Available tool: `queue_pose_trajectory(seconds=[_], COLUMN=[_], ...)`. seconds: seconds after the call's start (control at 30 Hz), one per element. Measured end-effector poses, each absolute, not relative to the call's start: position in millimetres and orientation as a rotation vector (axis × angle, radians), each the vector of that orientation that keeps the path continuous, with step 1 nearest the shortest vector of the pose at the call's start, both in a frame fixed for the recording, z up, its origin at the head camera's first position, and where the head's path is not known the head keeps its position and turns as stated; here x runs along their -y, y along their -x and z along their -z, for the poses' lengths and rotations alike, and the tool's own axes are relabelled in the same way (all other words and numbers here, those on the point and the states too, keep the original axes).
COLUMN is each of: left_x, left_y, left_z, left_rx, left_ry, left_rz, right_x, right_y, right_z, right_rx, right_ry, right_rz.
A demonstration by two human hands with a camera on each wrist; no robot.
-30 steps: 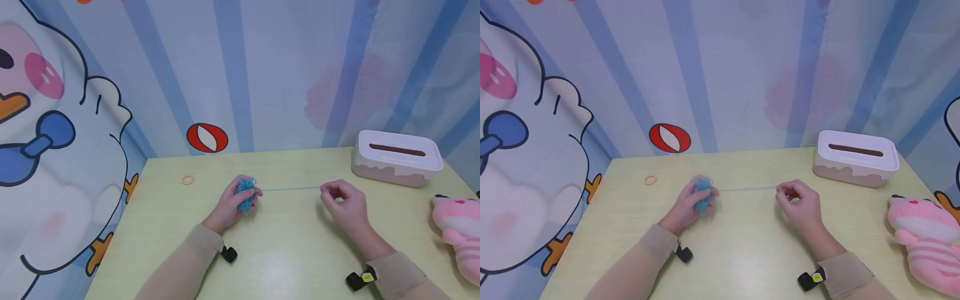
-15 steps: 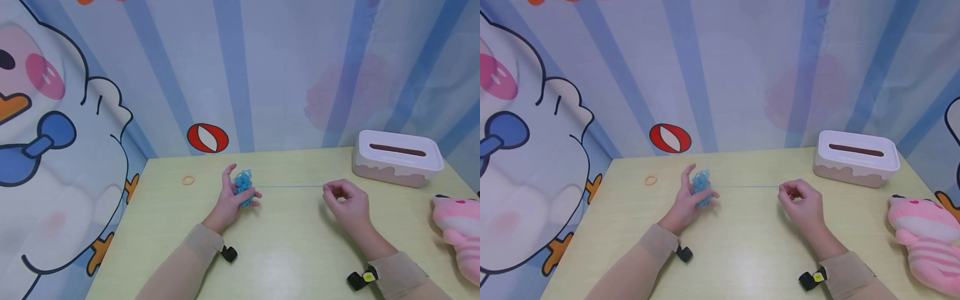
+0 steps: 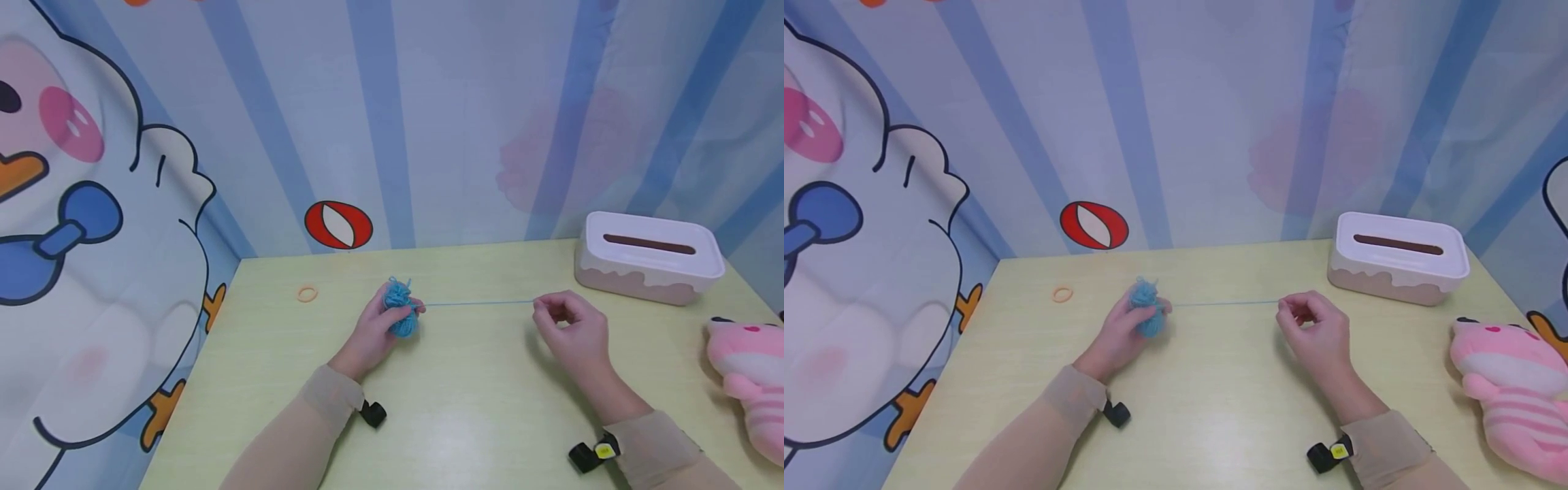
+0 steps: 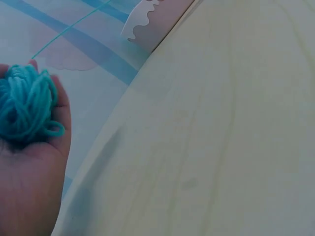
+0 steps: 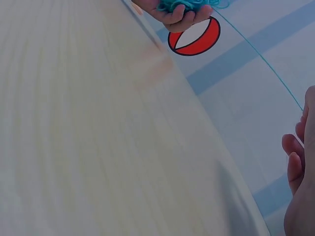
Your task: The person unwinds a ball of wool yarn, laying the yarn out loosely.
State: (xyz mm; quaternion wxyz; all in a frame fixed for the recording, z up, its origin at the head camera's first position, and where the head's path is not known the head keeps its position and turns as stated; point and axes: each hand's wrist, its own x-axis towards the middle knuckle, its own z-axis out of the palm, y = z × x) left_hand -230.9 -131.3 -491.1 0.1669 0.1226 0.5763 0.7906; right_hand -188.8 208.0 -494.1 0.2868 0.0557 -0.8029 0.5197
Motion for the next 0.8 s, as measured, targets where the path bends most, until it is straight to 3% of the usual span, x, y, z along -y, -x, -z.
queue_pose_trajectory(seconds=[0.6, 0.8], left_x=[132, 133], left_y=[232, 234], left_z=[488, 491], left_rx=[-1.647, -1.765], left_ry=[-0.264, -0.369], left_rz=[-2.245, -2.120], right_x=[-219, -226], right_y=[190, 188], right_z=[494, 490], right_rx=[2.173, 2.452], right_ry=[-0.039, -0.002], right_rz=[-1.338, -1.168])
